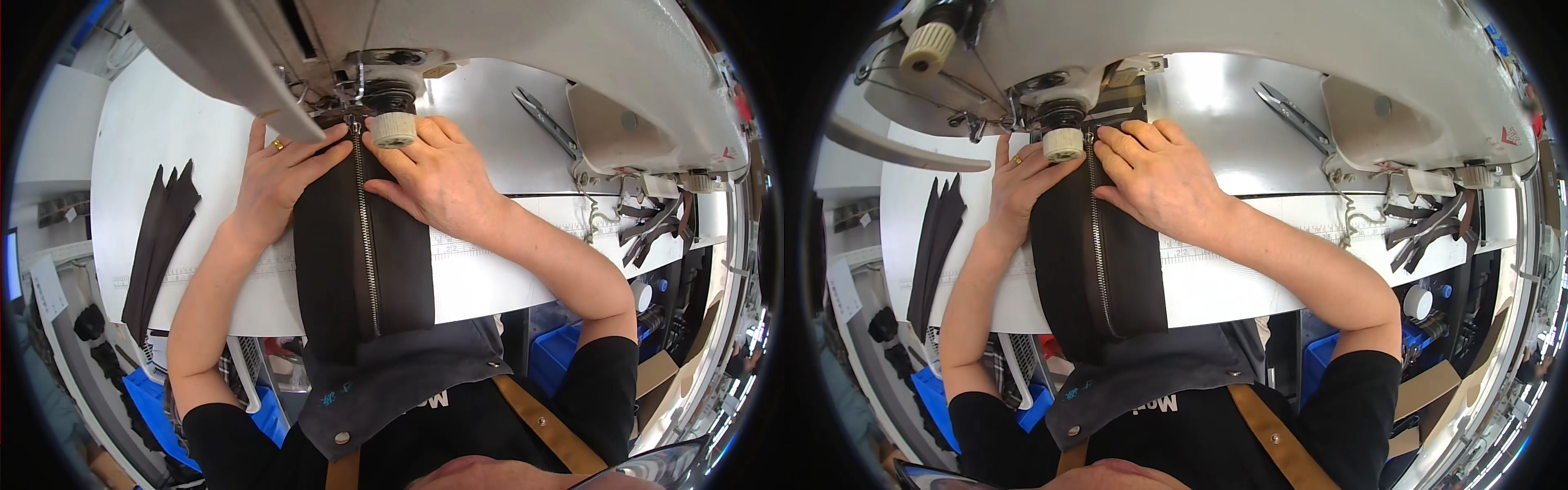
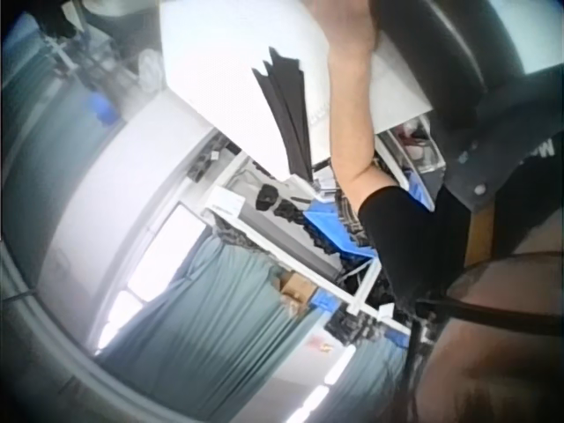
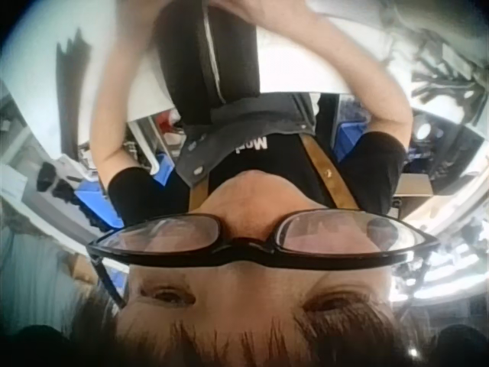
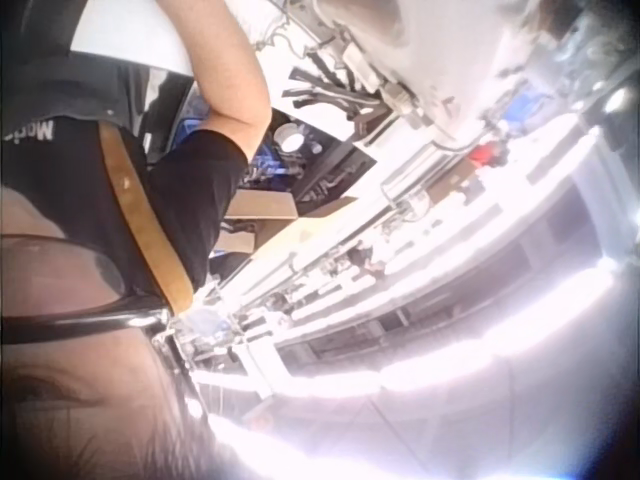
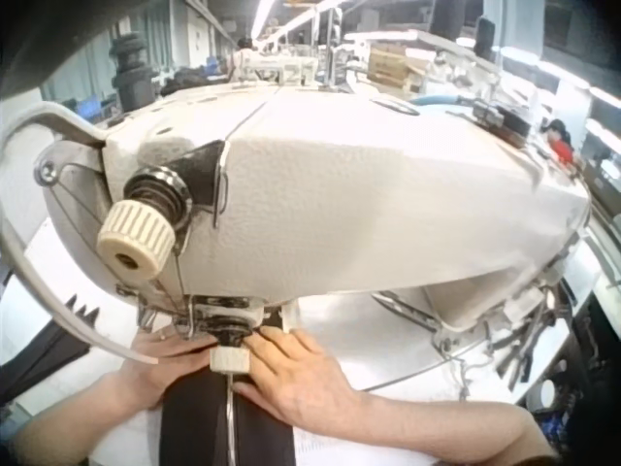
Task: The person sews a zipper onto a plaid fabric pouch using an industrial sewing machine. They guide the fabric under the presser foot, stitch along the zipper teeth, and trim excess threads with scissors. The process is repeated for multiple pouches, involving flipping the fabric and adjusting the zipper alignment.
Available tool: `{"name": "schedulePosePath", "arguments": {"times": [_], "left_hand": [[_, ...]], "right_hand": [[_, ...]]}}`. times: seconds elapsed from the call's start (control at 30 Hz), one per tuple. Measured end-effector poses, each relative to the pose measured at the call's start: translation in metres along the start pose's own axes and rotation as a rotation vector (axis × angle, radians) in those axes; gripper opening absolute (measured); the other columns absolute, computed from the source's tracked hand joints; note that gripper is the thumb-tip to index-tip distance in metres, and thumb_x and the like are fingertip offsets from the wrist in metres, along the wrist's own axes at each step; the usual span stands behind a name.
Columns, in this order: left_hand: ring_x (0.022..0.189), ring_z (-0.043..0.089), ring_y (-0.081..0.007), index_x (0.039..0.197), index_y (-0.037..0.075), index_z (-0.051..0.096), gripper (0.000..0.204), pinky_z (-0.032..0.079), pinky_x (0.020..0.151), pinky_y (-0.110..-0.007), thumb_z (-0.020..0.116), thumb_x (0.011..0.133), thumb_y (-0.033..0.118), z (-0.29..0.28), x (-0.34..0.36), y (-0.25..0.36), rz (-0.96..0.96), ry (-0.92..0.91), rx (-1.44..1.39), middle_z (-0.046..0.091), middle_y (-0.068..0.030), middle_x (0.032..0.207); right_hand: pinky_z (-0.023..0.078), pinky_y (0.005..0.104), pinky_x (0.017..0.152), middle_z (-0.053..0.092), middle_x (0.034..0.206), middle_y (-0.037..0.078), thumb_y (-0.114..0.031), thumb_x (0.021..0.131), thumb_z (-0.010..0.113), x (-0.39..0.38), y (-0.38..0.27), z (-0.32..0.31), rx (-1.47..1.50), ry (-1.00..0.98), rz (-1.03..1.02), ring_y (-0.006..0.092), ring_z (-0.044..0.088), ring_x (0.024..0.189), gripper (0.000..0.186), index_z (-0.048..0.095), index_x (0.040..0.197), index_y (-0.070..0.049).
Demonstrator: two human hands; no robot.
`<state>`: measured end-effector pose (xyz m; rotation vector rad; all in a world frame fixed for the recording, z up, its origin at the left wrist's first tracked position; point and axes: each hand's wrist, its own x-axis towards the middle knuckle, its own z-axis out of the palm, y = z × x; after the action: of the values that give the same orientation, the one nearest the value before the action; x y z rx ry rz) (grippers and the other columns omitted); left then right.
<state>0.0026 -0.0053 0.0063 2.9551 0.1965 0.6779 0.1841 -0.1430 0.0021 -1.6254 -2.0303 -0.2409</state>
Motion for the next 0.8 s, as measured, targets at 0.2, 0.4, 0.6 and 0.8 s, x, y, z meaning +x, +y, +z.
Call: {"name": "schedulePosePath", "arguments": {"times": [0.2,0.4,0.6,0.8], "left_hand": [[0.101,0.061,-0.0179,0.106,0.011,0.067,0.034,0.035,0.095,-0.042,0.054,0.075,0.015,0.002,-0.001,0.0,0.012,0.004,0.003,0.063,-0.0009,0.116],[0.101,0.061,-0.0183,0.107,0.013,0.067,0.033,0.031,0.099,-0.049,0.053,0.077,0.016,-0.001,-0.001,0.002,0.036,-0.025,0.078,0.063,-0.0013,0.116],[0.102,0.06,-0.018,0.109,0.013,0.066,0.034,0.029,0.1,-0.048,0.055,0.077,0.016,-0.001,-0.001,0.003,0.004,-0.027,0.042,0.063,-0.0012,0.116],[0.105,0.055,-0.0202,0.113,0.014,0.065,0.039,0.025,0.104,-0.05,0.058,0.074,0.009,-0.004,0.0,0.012,-0.063,-0.056,-0.074,0.059,-0.0009,0.12]], "right_hand": [[0.042,0.0345,0.087,0.059,0.115,0.01,-0.03,0.074,0.071,-0.001,0.001,0.001,0.018,-0.006,0.007,0.0229,0.053,0.106,0.043,0.062,0.104,0.0],[0.044,0.0368,0.088,0.062,0.103,0.009,-0.028,0.072,0.074,0.0,0.001,0.001,0.067,0.033,0.025,0.0264,0.055,0.107,0.034,0.062,0.092,-0.004],[0.044,0.037,0.088,0.061,0.105,0.01,-0.028,0.073,0.073,0.001,0.002,0.0,0.064,0.016,0.025,0.0278,0.054,0.107,0.034,0.062,0.095,-0.003],[0.038,0.0426,0.096,0.056,0.121,0.012,-0.034,0.077,0.068,-0.001,0.006,0.0,0.072,-0.038,0.042,0.0284,0.049,0.115,0.051,0.058,0.113,0.0]]}}
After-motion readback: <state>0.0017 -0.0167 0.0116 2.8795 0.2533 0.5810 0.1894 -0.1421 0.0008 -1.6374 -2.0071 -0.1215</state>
